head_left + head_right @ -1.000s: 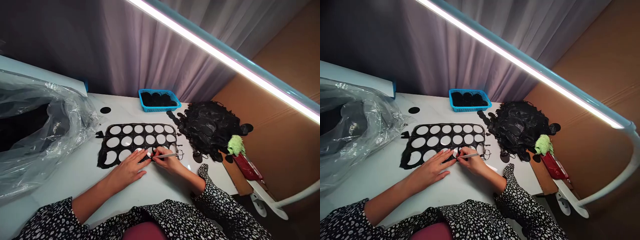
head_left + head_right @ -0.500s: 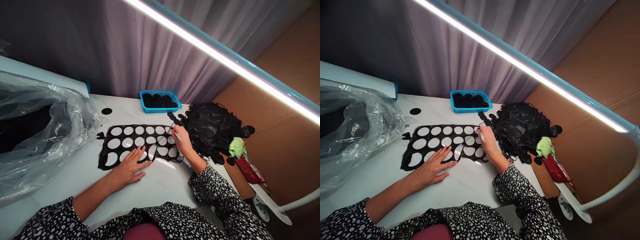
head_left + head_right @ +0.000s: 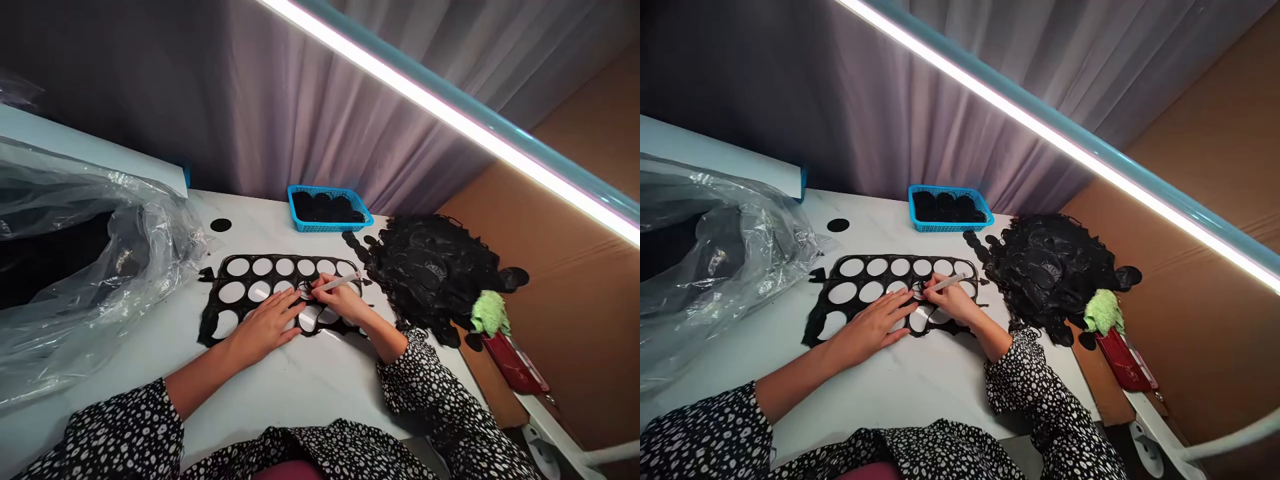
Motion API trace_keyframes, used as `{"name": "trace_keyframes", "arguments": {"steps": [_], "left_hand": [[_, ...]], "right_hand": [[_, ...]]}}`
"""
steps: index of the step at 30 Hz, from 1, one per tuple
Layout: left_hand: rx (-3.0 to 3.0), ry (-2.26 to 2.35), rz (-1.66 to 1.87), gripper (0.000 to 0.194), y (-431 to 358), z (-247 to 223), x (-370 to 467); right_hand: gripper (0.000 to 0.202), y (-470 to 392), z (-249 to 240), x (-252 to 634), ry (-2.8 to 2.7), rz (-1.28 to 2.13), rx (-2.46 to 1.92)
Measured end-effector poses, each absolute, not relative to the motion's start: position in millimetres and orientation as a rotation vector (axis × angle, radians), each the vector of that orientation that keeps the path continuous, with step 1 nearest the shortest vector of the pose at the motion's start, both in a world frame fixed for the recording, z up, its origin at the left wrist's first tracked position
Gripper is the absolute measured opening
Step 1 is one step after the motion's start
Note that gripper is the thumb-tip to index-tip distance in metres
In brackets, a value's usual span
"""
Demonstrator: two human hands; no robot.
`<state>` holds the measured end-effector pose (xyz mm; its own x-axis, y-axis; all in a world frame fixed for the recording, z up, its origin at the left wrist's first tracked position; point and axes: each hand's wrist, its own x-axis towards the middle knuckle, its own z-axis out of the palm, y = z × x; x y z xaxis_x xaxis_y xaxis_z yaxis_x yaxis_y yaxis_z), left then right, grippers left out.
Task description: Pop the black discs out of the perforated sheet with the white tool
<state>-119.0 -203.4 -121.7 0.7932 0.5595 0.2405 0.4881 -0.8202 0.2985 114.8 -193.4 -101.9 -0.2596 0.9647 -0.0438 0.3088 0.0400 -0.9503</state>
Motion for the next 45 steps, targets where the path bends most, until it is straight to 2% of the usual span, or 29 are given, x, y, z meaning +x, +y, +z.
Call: {"name": "trace_keyframes", "arguments": {"steps": [9, 13, 16, 22, 25, 28, 31, 36, 39, 42, 45], "left_hand": [[2.739, 0.836, 0.522, 0.042, -205, -125, -122], [2.747, 0.857, 0.5, 0.049, -204, -127, -122], [2.748, 0.867, 0.486, 0.053, -203, -128, -123], [2.75, 0.858, 0.483, 0.049, -201, -128, -124], [2.748, 0.867, 0.484, 0.047, -203, -127, -125], [2.748, 0.868, 0.486, 0.048, -206, -124, -127], [2.755, 0.898, 0.482, 0.046, -204, -114, -125], [2.746, 0.981, 0.583, 0.043, -182, -103, -108], [2.773, 0.972, 0.57, 0.045, -167, -114, -100], [2.764, 1.011, 0.529, 0.045, -163, -129, -100], [2.747, 1.036, 0.511, 0.047, -165, -136, -103]], "right_hand": [[0.024, -199, -107, 110, -1.832, 1.083, -1.277], [0.021, -199, -106, 111, -1.901, 1.009, -1.298], [0.017, -206, -107, 108, -2.009, 0.862, -1.329], [0.013, -213, -105, 98, -2.341, 0.457, -1.277], [0.013, -185, -97, 119, -2.185, 0.22, -1.5], [0.015, -151, -90, 153, -1.77, 0.088, -1.776], [0.02, -133, -89, 174, -1.528, 0.308, -1.743], [0.03, -135, -96, 162, -1.116, 1.164, -1.365], [0.038, -140, -101, 144, -0.957, 1.497, -1.216], [0.034, -144, -105, 131, -1.068, 1.571, -1.183], [0.025, -149, -109, 123, -1.409, 1.393, -1.247]]}}
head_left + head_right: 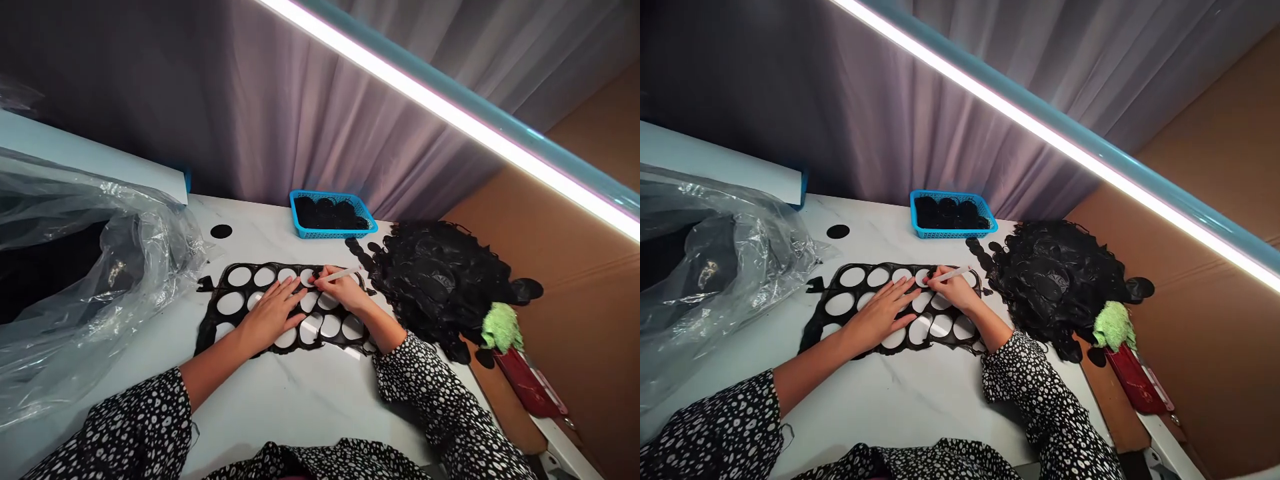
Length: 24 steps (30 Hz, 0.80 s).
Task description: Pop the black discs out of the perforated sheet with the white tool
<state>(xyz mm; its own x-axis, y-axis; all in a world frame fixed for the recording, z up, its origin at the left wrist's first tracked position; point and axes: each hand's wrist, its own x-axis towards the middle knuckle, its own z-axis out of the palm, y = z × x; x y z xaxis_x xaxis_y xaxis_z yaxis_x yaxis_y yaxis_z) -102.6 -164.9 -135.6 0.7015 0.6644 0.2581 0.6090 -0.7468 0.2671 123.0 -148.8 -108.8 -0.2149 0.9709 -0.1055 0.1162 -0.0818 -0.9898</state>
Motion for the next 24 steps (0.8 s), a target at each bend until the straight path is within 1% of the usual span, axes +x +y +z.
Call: {"name": "trace_keyframes", "arguments": {"steps": [4, 13, 19, 21, 23, 24], "left_hand": [[2.742, 1.036, 0.497, 0.049, -167, -135, -103], [2.733, 1.037, 0.474, 0.049, -166, -137, -102], [2.709, 1.092, 0.505, 0.049, -167, -139, -102], [2.695, 1.104, 0.525, 0.048, -168, -139, -103], [2.694, 1.111, 0.507, 0.049, -168, -138, -103], [2.696, 1.115, 0.488, 0.05, -168, -137, -103]], "right_hand": [[0.023, -153, -111, 119, -1.706, 1.155, -1.337], [0.019, -153, -113, 116, -1.859, 0.946, -1.366], [0.014, -152, -109, 115, -2.431, 0.365, -1.261], [0.013, -137, -103, 126, -2.347, 0.191, -1.421], [0.014, -117, -96, 141, -2.023, 0.07, -1.669], [0.015, -106, -92, 149, -1.858, 0.065, -1.736]]}}
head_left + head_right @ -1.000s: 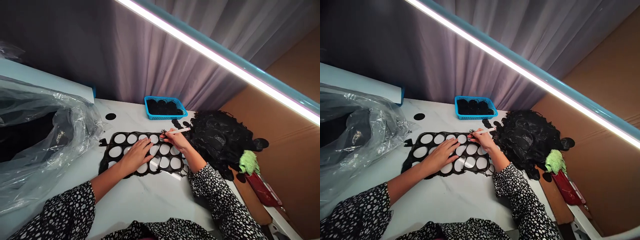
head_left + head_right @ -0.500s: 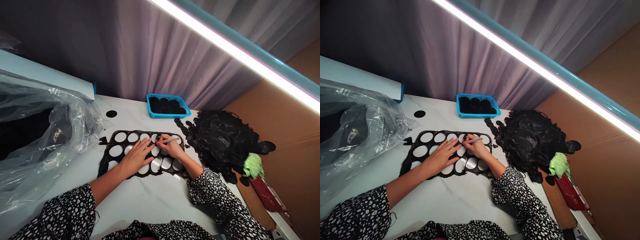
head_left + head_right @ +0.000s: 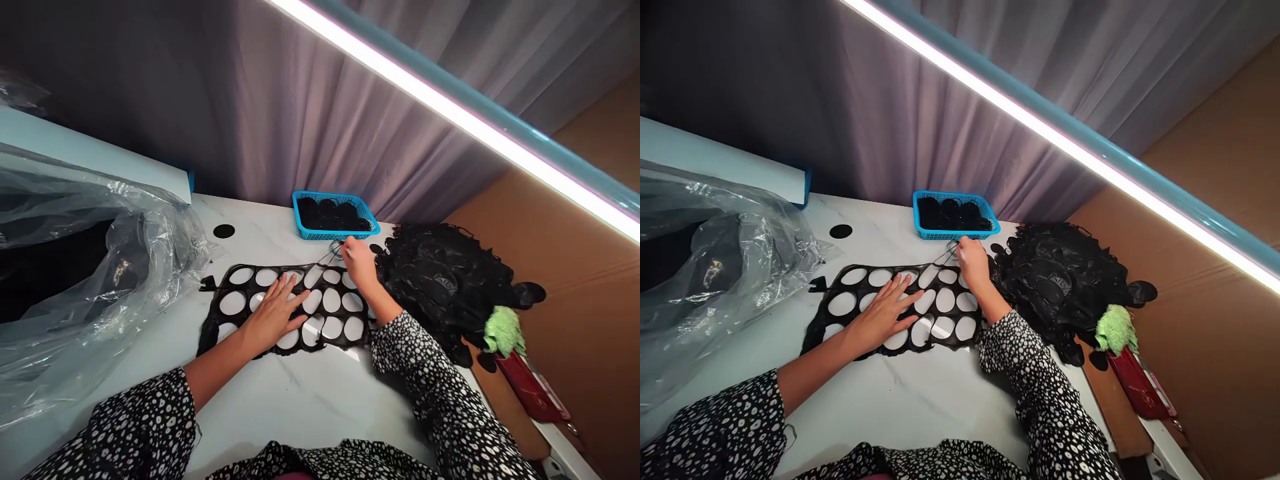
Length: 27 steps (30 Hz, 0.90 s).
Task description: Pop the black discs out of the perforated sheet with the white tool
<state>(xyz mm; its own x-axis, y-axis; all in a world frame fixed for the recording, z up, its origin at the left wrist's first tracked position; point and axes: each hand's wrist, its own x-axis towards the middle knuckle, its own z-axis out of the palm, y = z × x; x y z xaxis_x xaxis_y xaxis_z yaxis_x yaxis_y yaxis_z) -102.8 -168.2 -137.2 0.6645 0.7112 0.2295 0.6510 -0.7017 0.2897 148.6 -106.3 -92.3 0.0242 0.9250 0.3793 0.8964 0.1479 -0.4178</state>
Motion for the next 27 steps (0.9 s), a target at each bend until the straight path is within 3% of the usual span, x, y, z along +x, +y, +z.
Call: {"name": "trace_keyframes", "arguments": {"steps": [3, 10, 13, 16, 22, 27], "left_hand": [[2.705, 1.1, 0.445, 0.051, -168, -133, -104], [2.754, 1.19, 0.568, 0.053, -174, -127, -121], [2.755, 1.259, 0.557, 0.049, -179, -129, -131], [2.736, 1.259, 0.577, 0.048, -182, -134, -135], [2.733, 1.237, 0.615, 0.048, -181, -144, -134], [2.727, 1.236, 0.604, 0.048, -180, -145, -134]], "right_hand": [[0.019, -85, -85, 156, -1.565, 0.294, -1.723], [0.024, -95, -86, 111, -1.117, 1.582, -1.258], [0.029, -106, -89, 98, -1.087, 1.807, -1.138], [0.03, -119, -94, 87, -1.272, 1.747, -1.125], [0.025, -136, -108, 69, -1.772, 1.193, -1.261], [0.023, -138, -106, 67, -1.884, 1.043, -1.266]]}}
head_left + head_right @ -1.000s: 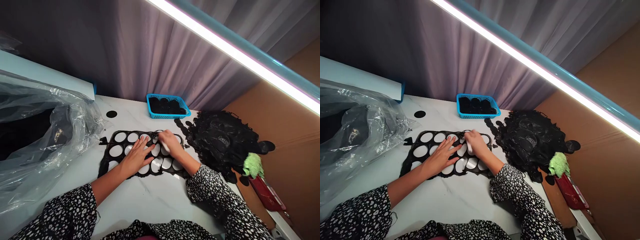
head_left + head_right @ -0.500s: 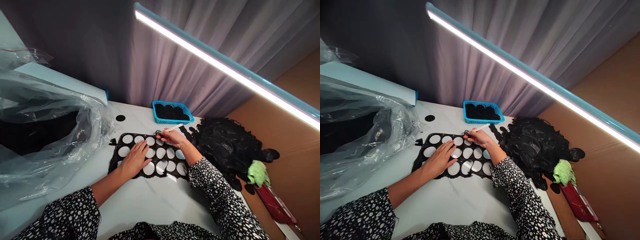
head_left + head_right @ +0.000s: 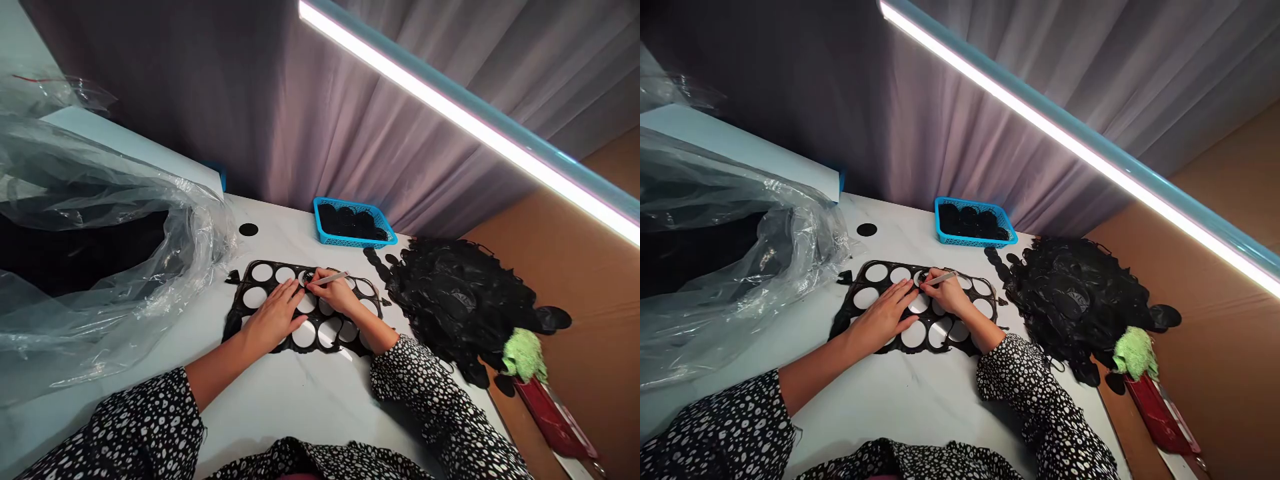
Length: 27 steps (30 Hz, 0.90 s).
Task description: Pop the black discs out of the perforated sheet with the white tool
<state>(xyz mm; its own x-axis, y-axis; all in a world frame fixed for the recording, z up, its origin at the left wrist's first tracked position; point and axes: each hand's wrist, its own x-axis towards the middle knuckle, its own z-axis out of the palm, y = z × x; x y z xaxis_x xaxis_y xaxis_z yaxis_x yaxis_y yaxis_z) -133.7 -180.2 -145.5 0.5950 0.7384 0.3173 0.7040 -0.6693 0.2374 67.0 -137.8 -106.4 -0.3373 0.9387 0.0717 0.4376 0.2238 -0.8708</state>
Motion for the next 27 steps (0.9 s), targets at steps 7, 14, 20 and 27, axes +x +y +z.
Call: {"name": "trace_keyframes", "arguments": {"steps": [7, 14, 20, 27], "left_hand": [[2.69, 1.24, 0.582, 0.048, -180, -146, -134], [2.717, 1.257, 0.598, 0.045, -181, -146, -135], [2.666, 1.201, 0.585, 0.048, -182, -138, -141], [2.668, 1.36, 0.728, 0.046, -184, -124, -167]], "right_hand": [[0.014, -151, -115, 56, -2.238, 0.57, -1.256], [0.019, -92, -94, 136, -1.587, 0.342, -1.649], [0.026, -78, -79, 163, -1.148, 0.912, -1.593], [0.032, -95, -91, 84, -1.009, 1.547, -1.209]]}}
